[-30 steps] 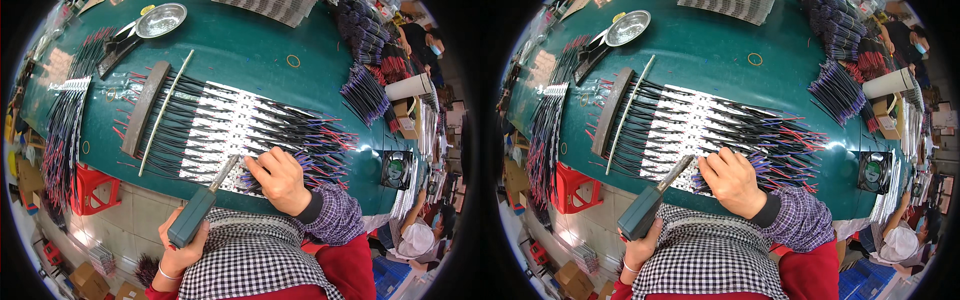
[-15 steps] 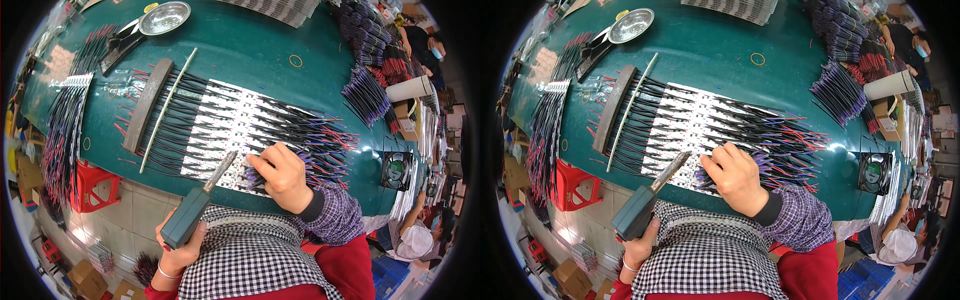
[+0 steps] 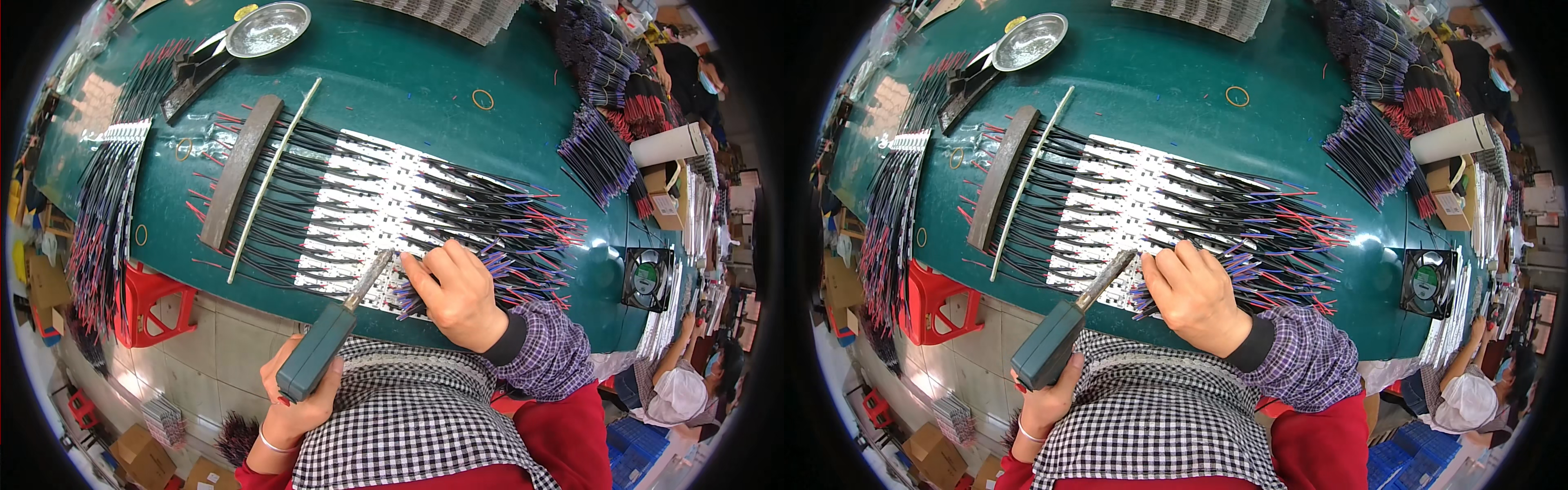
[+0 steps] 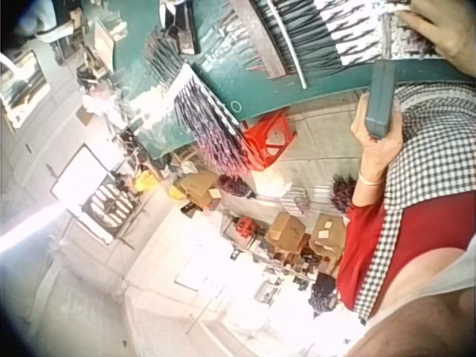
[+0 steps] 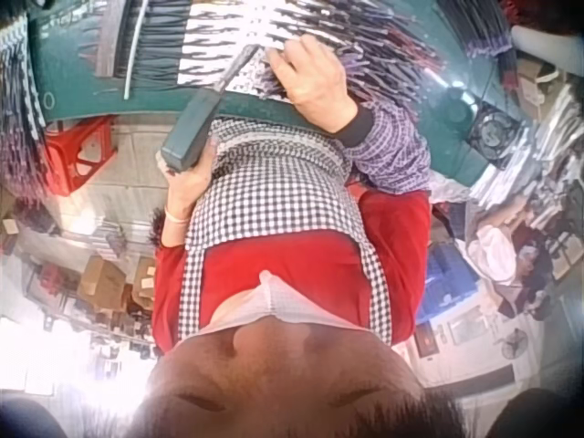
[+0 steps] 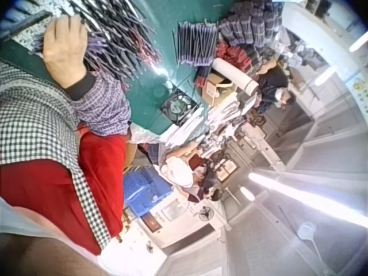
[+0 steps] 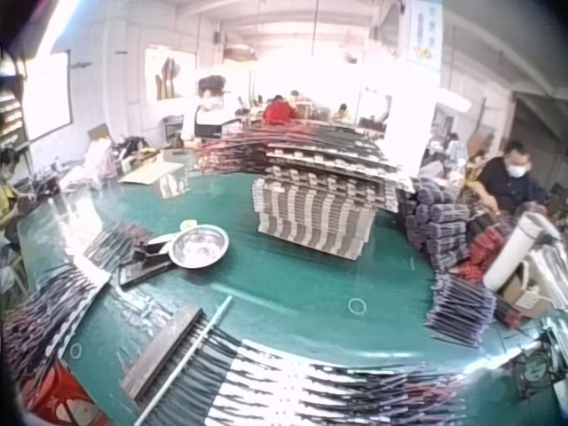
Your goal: The person straightens and aligns wire bundles across LED strip arrays using a stick, then solders the wire ends to the strips using a soldering iron.
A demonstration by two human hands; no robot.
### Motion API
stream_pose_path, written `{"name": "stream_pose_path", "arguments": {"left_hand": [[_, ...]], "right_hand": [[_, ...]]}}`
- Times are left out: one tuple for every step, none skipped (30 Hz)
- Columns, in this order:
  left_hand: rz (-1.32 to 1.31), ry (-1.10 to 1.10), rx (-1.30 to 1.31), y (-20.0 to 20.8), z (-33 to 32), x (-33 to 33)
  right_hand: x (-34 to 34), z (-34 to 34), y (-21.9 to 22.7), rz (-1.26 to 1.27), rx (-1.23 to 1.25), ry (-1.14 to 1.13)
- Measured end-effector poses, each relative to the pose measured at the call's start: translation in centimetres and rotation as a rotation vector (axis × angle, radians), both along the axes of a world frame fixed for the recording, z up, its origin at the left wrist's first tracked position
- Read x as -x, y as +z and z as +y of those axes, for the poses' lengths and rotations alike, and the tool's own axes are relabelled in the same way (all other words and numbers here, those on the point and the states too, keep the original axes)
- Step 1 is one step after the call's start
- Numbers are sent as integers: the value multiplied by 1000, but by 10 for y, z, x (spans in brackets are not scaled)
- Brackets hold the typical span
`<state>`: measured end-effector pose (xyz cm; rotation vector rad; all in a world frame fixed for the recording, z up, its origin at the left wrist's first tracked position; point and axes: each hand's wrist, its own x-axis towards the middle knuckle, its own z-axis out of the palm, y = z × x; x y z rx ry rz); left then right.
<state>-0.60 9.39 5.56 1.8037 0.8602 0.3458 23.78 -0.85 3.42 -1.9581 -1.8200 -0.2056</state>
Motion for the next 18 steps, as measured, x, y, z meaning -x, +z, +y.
{"name": "stream_pose_path", "arguments": {"left_hand": [[9,-2,13,0,0,1],[9,-1,13,0,0,1],[12,-13,-2,0,1,2],[15,-24,-16,0,1,2],[15,-24,-16,0,1,1],[4,-16,-10,1,1,0],[-6,-8,-4,2,1,-1],[-6,-8,-3,1,1,0],[-10,-1,-18,-2,0,2],[-13,7,-32,-4,0,5],[-13,8,-32,-5,-1,7],[-16,30,-14,-6,-2,9],[-21,52,5,-6,-3,10],[-21,51,5,-5,-2,9],[-29,23,-38,-2,0,7],[-37,-5,-81,0,1,6],[-36,-4,-81,1,1,5],[-43,0,-70,1,1,5]], "right_hand": [[0,0,0,1,0,0],[0,0,0,-3,-3,5],[0,0,0,-7,-6,11],[0,0,1,-7,-6,10],[1,0,1,-11,-4,13],[1,0,2,-16,-3,16],[0,0,2,-16,-3,16],[0,1,1,-12,-5,21],[-1,1,2,-7,-8,26],[-1,1,1,-6,-8,27],[-1,1,2,-4,-5,27],[-1,1,2,-1,-1,28],[-1,1,1,-1,-1,27],[-1,1,1,7,-1,25],[-1,1,0,16,-1,22],[-1,1,0,16,-2,23],[-1,1,0,55,-13,14],[-1,1,0,95,-25,6]]}}
